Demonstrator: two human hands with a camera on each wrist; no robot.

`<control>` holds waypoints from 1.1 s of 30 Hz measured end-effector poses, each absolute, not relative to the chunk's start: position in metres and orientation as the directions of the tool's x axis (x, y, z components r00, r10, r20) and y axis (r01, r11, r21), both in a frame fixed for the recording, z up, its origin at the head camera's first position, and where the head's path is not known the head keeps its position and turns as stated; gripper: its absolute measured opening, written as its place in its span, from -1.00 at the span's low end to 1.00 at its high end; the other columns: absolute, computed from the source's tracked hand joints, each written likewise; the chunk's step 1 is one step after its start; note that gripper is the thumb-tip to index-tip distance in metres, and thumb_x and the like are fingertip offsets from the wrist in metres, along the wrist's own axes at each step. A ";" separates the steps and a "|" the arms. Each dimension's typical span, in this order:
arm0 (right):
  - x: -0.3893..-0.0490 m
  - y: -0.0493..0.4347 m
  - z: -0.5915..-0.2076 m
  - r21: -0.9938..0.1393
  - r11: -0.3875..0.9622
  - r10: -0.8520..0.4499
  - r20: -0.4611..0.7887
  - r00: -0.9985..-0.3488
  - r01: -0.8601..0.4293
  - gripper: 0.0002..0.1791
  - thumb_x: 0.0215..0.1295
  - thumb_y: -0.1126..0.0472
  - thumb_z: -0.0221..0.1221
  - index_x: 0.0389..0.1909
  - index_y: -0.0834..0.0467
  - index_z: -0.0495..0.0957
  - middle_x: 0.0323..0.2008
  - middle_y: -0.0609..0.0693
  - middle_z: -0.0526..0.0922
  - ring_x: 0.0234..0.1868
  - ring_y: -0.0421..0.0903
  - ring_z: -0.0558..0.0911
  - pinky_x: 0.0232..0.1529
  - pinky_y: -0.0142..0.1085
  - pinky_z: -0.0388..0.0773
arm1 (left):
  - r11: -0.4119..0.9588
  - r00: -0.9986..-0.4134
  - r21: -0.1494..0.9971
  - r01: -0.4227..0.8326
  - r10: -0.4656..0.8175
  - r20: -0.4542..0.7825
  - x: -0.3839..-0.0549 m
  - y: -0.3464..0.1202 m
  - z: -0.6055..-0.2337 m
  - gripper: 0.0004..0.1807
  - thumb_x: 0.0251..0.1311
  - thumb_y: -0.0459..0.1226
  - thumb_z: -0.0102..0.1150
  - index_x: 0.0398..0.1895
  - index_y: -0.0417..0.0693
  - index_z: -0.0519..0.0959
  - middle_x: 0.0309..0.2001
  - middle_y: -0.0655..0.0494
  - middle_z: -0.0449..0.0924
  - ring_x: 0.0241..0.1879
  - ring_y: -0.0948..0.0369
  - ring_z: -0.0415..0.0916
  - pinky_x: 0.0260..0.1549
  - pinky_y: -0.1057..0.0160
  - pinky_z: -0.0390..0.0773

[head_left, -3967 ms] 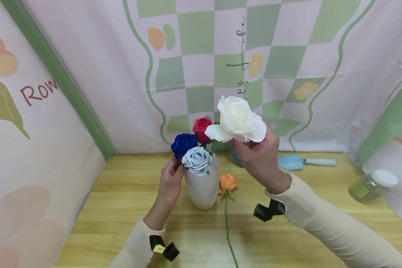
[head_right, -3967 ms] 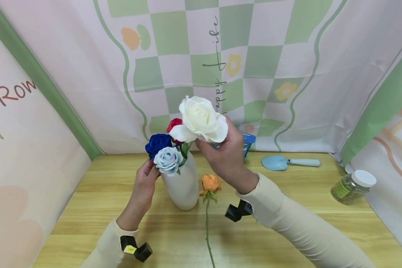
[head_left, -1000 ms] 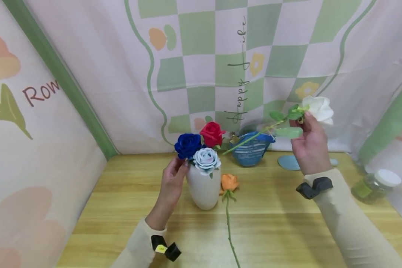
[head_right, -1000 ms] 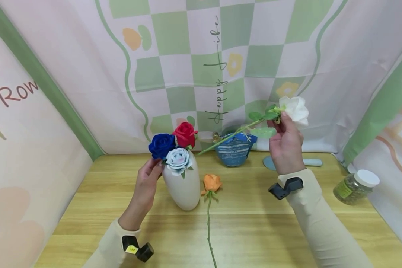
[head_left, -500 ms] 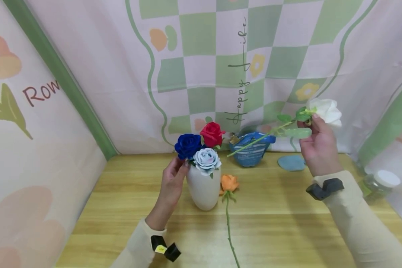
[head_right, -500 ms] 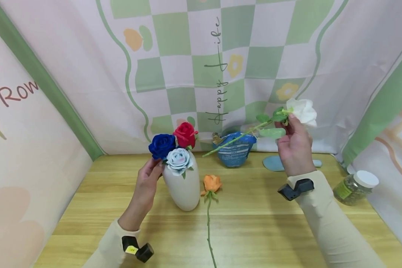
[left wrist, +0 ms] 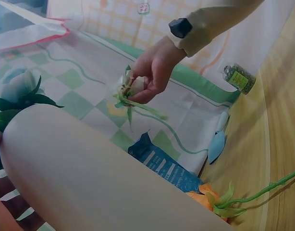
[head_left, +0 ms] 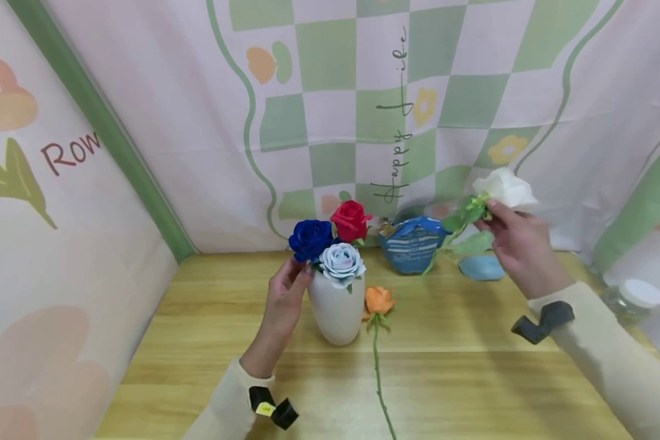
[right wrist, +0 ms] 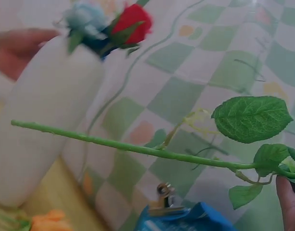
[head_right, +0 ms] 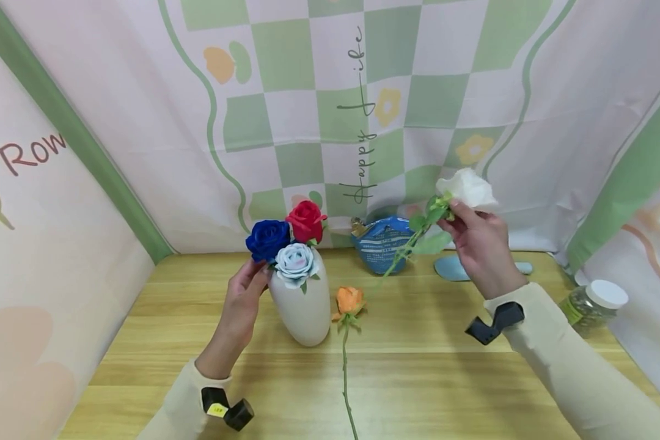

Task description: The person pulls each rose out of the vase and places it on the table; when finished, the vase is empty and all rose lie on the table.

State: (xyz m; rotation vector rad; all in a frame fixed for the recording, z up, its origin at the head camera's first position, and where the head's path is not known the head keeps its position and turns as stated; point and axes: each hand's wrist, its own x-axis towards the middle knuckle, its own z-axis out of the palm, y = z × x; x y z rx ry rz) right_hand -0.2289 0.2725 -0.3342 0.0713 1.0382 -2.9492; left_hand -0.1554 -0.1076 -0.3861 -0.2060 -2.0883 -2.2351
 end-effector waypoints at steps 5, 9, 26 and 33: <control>-0.212 0.260 -0.353 -0.836 -0.541 -0.036 -0.083 -0.996 0.090 -0.80 0.33 0.39 0.21 -0.06 0.17 0.52 -0.22 0.00 0.70 -0.27 -0.13 0.74 -0.16 -0.37 0.70 | -0.068 -0.990 0.989 0.133 0.034 0.136 -0.153 -0.107 -0.388 -0.50 0.44 -0.26 -0.04 0.39 -0.21 0.36 0.31 -0.15 0.46 0.20 0.17 0.40 0.25 0.30 0.42; -0.202 0.250 -0.366 -0.918 -0.363 -0.099 -0.132 -0.986 0.160 -0.79 0.34 0.33 0.23 -0.06 0.13 0.45 -0.23 -0.07 0.66 -0.26 -0.18 0.73 -0.13 -0.38 0.69 | -0.066 -0.989 0.988 0.142 0.035 0.144 -0.153 -0.107 -0.389 -0.50 0.44 -0.25 -0.05 0.40 -0.20 0.36 0.32 -0.14 0.46 0.21 0.18 0.40 0.27 0.28 0.41; -0.196 0.217 -0.401 -0.933 0.208 -0.201 -0.335 -0.921 0.294 -0.55 0.40 0.20 0.19 0.10 0.45 0.35 -0.19 -0.02 0.58 -0.30 -0.25 0.71 -0.12 -0.30 0.71 | -0.097 -0.985 0.981 0.170 0.024 0.173 -0.153 -0.106 -0.384 -0.50 0.43 -0.28 -0.05 0.40 -0.24 0.35 0.29 -0.17 0.46 0.16 0.26 0.41 0.17 0.43 0.44; -0.193 0.209 -0.419 -0.907 0.260 -0.188 -0.384 -0.904 0.331 -0.62 0.39 0.20 0.18 0.00 0.45 0.46 -0.39 -0.08 0.67 -0.45 -0.24 0.70 -0.28 -0.34 0.70 | -0.093 -0.987 0.983 0.157 0.022 0.160 -0.155 -0.106 -0.386 -0.50 0.42 -0.28 -0.05 0.39 -0.26 0.36 0.29 -0.18 0.46 0.16 0.27 0.41 0.17 0.43 0.43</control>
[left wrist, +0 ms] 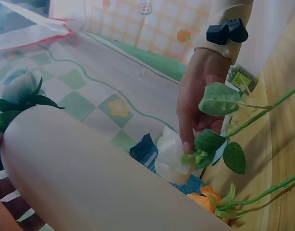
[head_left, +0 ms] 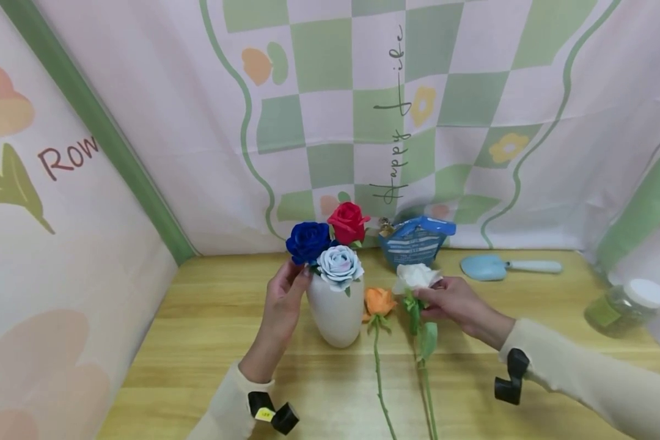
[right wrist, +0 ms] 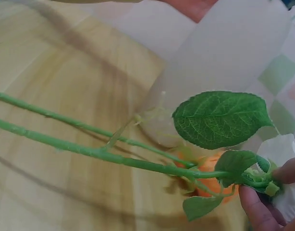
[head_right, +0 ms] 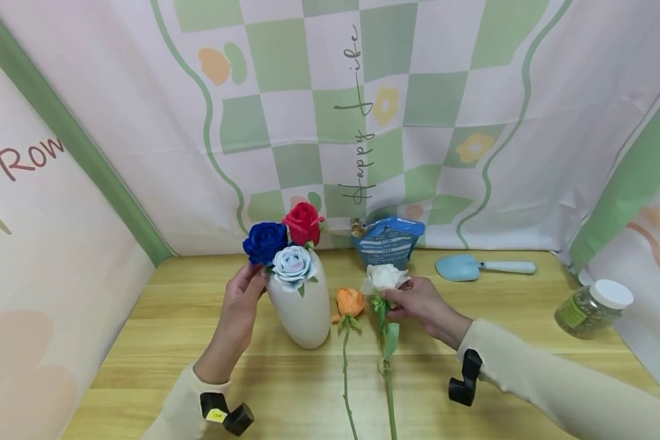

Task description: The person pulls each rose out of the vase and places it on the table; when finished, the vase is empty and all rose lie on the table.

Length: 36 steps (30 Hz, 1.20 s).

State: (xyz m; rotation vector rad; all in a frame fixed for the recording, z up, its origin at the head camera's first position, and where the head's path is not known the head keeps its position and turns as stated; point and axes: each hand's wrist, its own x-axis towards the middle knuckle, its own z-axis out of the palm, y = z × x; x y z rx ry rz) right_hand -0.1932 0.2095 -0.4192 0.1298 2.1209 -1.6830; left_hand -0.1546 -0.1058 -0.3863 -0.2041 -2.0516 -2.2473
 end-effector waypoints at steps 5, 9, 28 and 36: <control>-0.192 0.206 -0.430 -0.891 0.288 -0.168 -0.409 -0.897 0.352 -0.67 0.38 0.20 0.19 -0.05 0.40 0.47 -0.40 -0.07 0.66 -0.44 -0.22 0.69 -0.28 -0.33 0.70 | -0.092 -0.987 0.983 0.157 0.025 0.160 -0.154 -0.106 -0.387 -0.49 0.43 -0.27 -0.04 0.40 -0.23 0.35 0.31 -0.16 0.46 0.19 0.25 0.41 0.20 0.39 0.43; -0.192 0.204 -0.438 -0.885 0.282 -0.157 -0.423 -0.892 0.370 -0.74 0.36 0.23 0.20 -0.14 0.37 0.46 -0.41 -0.07 0.65 -0.45 -0.24 0.68 -0.31 -0.34 0.69 | -0.087 -0.987 0.984 0.157 0.028 0.160 -0.155 -0.107 -0.388 -0.49 0.43 -0.26 -0.04 0.41 -0.23 0.35 0.32 -0.16 0.45 0.20 0.23 0.40 0.23 0.35 0.42; -0.195 0.197 -0.459 -0.851 0.331 -0.128 -0.469 -0.874 0.408 -0.63 0.33 0.24 0.20 -0.04 0.44 0.38 -0.28 0.09 0.69 -0.41 -0.16 0.75 -0.27 -0.25 0.73 | -0.085 -0.987 0.985 0.149 0.041 0.153 -0.155 -0.108 -0.388 -0.49 0.44 -0.24 -0.04 0.41 -0.19 0.35 0.34 -0.13 0.44 0.23 0.19 0.39 0.30 0.22 0.39; -0.198 0.197 -0.460 -0.821 0.428 -0.099 -0.459 -0.883 0.378 -0.68 0.33 0.18 0.25 -0.16 0.38 0.46 -0.37 0.09 0.73 -0.44 -0.14 0.74 -0.36 -0.27 0.71 | -0.086 -0.987 0.984 0.157 0.031 0.160 -0.155 -0.107 -0.387 -0.50 0.43 -0.26 -0.04 0.39 -0.22 0.36 0.31 -0.15 0.46 0.20 0.22 0.40 0.24 0.32 0.41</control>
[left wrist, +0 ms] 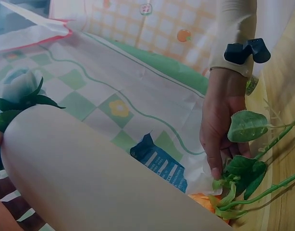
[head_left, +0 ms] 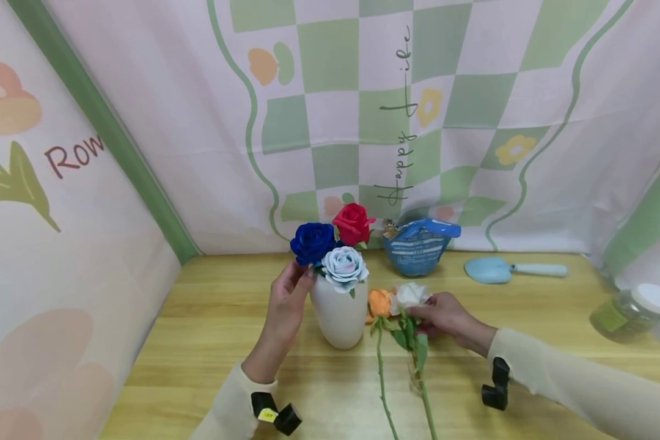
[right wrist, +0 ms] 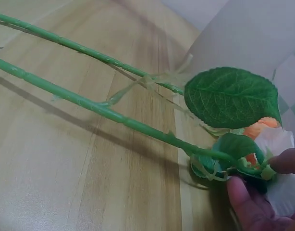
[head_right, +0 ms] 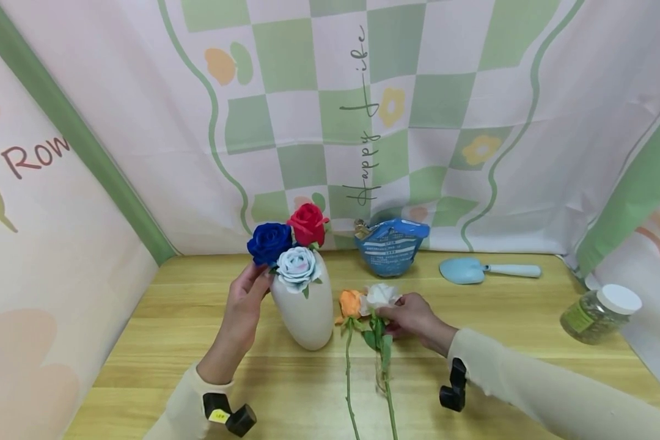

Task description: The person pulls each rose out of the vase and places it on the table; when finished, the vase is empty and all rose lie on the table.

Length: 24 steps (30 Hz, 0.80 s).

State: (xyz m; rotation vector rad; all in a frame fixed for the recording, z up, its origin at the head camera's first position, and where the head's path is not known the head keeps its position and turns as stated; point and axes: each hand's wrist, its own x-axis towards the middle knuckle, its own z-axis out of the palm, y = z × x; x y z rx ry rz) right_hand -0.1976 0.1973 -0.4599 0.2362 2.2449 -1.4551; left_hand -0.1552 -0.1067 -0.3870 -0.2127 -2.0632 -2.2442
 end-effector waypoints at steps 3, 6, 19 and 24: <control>-0.197 0.197 -0.462 -0.814 0.441 -0.095 -0.462 -0.882 0.378 -0.70 0.32 0.19 0.26 -0.18 0.38 0.50 -0.44 0.07 0.74 -0.47 -0.13 0.74 -0.38 -0.28 0.70 | -0.086 -0.986 0.984 0.159 0.032 0.162 -0.155 -0.107 -0.387 -0.49 0.43 -0.26 -0.04 0.39 -0.23 0.36 0.31 -0.16 0.45 0.21 0.20 0.40 0.26 0.30 0.40; -0.195 0.197 -0.463 -0.807 0.449 -0.091 -0.468 -0.879 0.383 -0.71 0.31 0.20 0.27 -0.19 0.38 0.51 -0.48 0.07 0.74 -0.49 -0.14 0.74 -0.40 -0.30 0.69 | -0.084 -0.987 0.985 0.153 0.035 0.157 -0.155 -0.107 -0.387 -0.49 0.43 -0.24 -0.04 0.41 -0.21 0.35 0.34 -0.15 0.44 0.23 0.19 0.39 0.30 0.22 0.39; -0.191 0.202 -0.468 -0.802 0.506 -0.127 -0.433 -0.893 0.317 -0.46 0.31 0.14 0.27 0.08 0.46 0.35 -0.45 0.11 0.76 -0.44 -0.14 0.75 -0.42 -0.28 0.66 | -0.060 -0.988 0.988 0.144 0.048 0.147 -0.155 -0.109 -0.387 -0.48 0.45 -0.21 -0.05 0.42 -0.18 0.34 0.36 -0.12 0.43 0.27 0.14 0.38 0.36 0.09 0.35; -0.193 0.211 -0.465 -0.770 0.576 -0.158 -0.436 -0.886 0.276 -0.49 0.27 0.09 0.31 -0.03 0.41 0.40 -0.37 0.12 0.76 -0.44 -0.15 0.74 -0.40 -0.21 0.70 | -0.056 -0.989 0.989 0.137 0.052 0.140 -0.154 -0.109 -0.387 -0.48 0.46 -0.20 -0.04 0.43 -0.15 0.33 0.38 -0.10 0.42 0.31 0.10 0.36 0.39 0.05 0.34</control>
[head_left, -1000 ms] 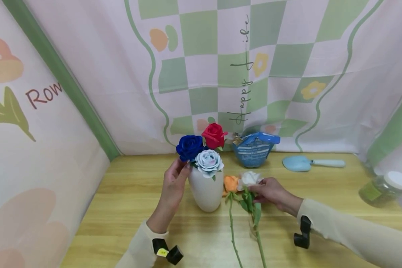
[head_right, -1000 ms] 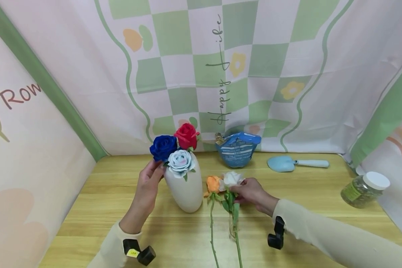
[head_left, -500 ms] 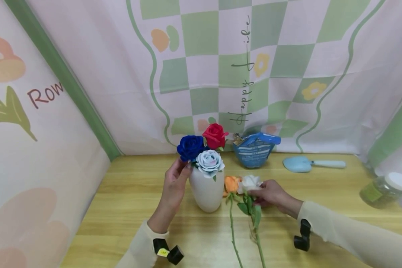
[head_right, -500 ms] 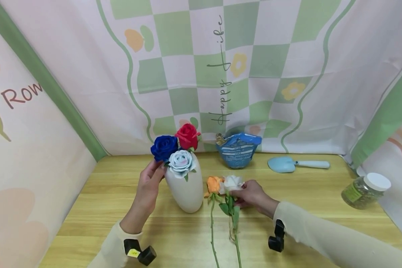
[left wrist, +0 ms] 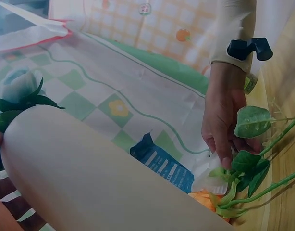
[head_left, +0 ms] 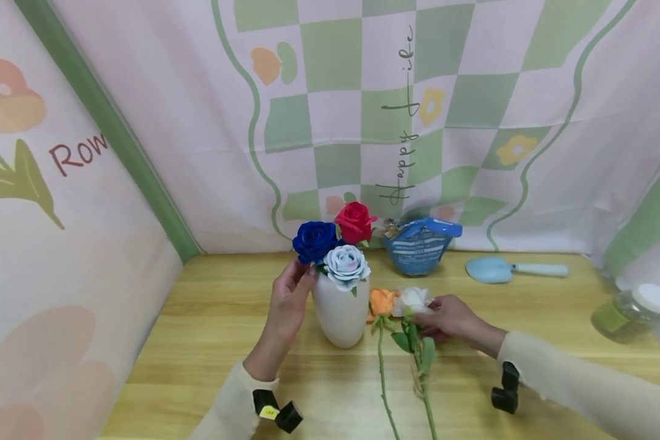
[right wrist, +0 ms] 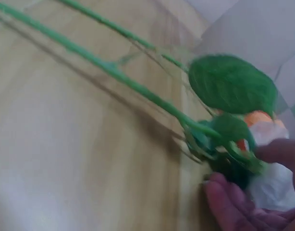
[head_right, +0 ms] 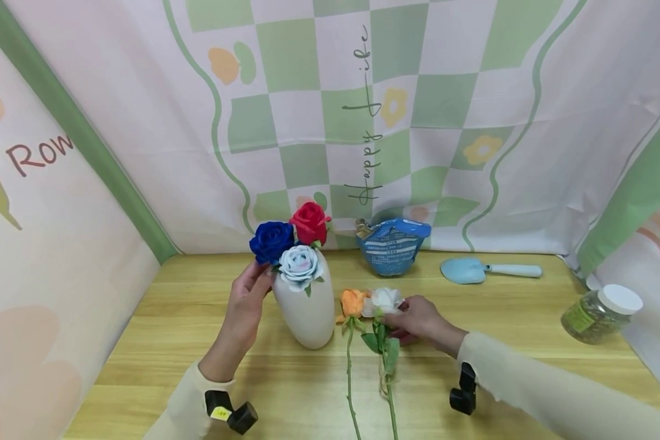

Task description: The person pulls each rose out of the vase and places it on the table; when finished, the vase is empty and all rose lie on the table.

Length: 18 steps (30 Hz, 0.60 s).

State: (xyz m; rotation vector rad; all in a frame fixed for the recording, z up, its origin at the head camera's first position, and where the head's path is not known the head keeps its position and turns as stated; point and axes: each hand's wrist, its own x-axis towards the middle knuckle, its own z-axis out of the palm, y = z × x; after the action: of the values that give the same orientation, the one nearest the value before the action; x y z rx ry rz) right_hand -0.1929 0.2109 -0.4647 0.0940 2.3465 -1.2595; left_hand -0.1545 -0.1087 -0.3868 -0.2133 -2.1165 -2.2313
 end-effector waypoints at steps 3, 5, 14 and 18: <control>-0.196 0.219 -0.458 -0.741 0.620 -0.185 -0.458 -0.870 0.258 -0.39 0.26 0.06 0.32 0.07 0.48 0.39 -0.30 0.13 0.76 -0.45 -0.13 0.74 -0.35 -0.17 0.72 | -0.057 -0.989 0.989 0.135 0.055 0.138 -0.155 -0.109 -0.387 -0.48 0.46 -0.20 -0.05 0.43 -0.15 0.33 0.38 -0.09 0.41 0.31 0.09 0.35 0.40 0.03 0.33; -0.197 0.224 -0.453 -0.723 0.644 -0.197 -0.474 -0.858 0.252 -0.29 0.25 0.05 0.32 0.18 0.52 0.35 -0.26 0.15 0.76 -0.45 -0.11 0.74 -0.34 -0.16 0.72 | -0.054 -0.989 0.989 0.136 0.055 0.139 -0.154 -0.109 -0.387 -0.48 0.46 -0.20 -0.05 0.43 -0.15 0.33 0.38 -0.10 0.41 0.32 0.08 0.35 0.40 0.02 0.33; -0.200 0.243 -0.436 -0.681 0.709 -0.271 -0.505 -0.819 0.185 -0.34 0.29 0.04 0.30 0.16 0.50 0.40 -0.24 0.17 0.73 -0.40 -0.06 0.75 -0.31 -0.16 0.72 | -0.072 -0.989 0.988 0.135 0.045 0.138 -0.154 -0.108 -0.386 -0.48 0.45 -0.19 -0.04 0.43 -0.11 0.34 0.37 -0.07 0.42 0.33 0.09 0.34 0.41 -0.04 0.30; -0.202 0.248 -0.425 -0.628 0.769 -0.286 -0.508 -0.812 0.122 -0.56 0.27 0.08 0.31 -0.05 0.37 0.56 -0.36 0.12 0.70 -0.47 -0.11 0.72 -0.36 -0.18 0.71 | -0.073 -0.989 0.988 0.136 0.048 0.140 -0.155 -0.107 -0.387 -0.49 0.44 -0.20 -0.04 0.41 -0.13 0.35 0.35 -0.09 0.43 0.30 0.10 0.35 0.39 0.01 0.32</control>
State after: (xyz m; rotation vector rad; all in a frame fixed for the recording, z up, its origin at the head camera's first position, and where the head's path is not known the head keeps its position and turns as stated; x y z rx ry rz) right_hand -0.2016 0.2476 -0.4247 -0.1218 2.3600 -0.8933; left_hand -0.1547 -0.1075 -0.3870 -0.2081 -2.0966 -2.2479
